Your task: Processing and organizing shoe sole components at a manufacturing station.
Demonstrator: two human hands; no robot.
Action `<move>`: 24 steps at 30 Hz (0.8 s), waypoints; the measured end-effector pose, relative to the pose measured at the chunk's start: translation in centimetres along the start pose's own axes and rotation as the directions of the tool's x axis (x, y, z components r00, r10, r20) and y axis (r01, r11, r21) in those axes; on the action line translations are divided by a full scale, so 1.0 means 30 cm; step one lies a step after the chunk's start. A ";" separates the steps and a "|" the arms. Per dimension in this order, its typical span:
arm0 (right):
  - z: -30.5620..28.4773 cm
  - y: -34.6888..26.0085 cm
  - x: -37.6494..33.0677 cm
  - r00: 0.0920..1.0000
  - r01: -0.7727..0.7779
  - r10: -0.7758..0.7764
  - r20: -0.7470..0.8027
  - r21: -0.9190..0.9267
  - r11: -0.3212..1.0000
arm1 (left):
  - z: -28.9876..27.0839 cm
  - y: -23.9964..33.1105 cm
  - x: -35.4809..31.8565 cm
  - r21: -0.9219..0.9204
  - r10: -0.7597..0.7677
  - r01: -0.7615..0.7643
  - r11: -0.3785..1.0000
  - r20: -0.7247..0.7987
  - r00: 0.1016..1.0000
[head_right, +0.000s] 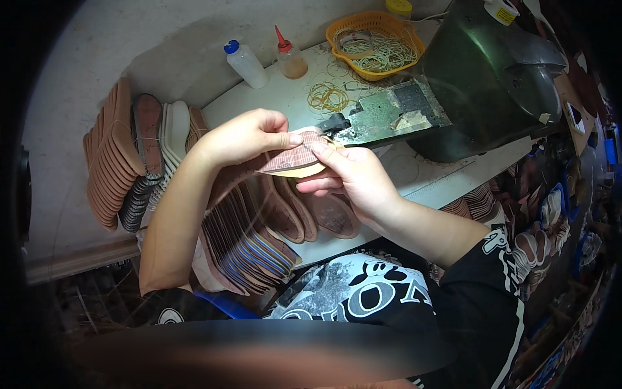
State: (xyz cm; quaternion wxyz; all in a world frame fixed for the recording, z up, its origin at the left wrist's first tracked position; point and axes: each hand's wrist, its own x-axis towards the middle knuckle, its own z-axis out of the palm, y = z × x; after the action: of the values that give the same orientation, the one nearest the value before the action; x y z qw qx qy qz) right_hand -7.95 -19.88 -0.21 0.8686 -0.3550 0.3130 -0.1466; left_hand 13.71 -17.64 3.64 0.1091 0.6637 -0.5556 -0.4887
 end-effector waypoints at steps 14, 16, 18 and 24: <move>-0.014 -0.031 0.001 0.998 -0.049 0.055 0.044 -0.136 0.989 | 0.098 -0.059 -0.023 -0.408 -0.144 0.163 0.898 0.079 0.987; -0.022 -0.037 -0.002 0.996 -0.072 0.079 0.034 -0.172 0.982 | 0.113 -0.034 -0.042 -0.462 -0.144 0.163 0.872 0.076 0.987; -0.042 -0.044 -0.002 0.995 -0.093 0.098 0.010 -0.213 0.973 | 0.119 0.025 -0.064 -0.517 -0.159 0.195 0.834 0.113 0.981; -0.075 -0.103 -0.018 0.957 -0.187 0.247 0.151 -0.332 0.925 | 0.132 0.027 -0.063 -0.553 -0.197 0.226 0.802 0.112 0.974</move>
State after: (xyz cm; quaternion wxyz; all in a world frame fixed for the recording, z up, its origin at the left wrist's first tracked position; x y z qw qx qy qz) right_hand -9.92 -22.99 0.96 0.8378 -0.4639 0.2857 0.0369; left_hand 10.32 -14.74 3.22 0.2308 0.6479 -0.3121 -0.6554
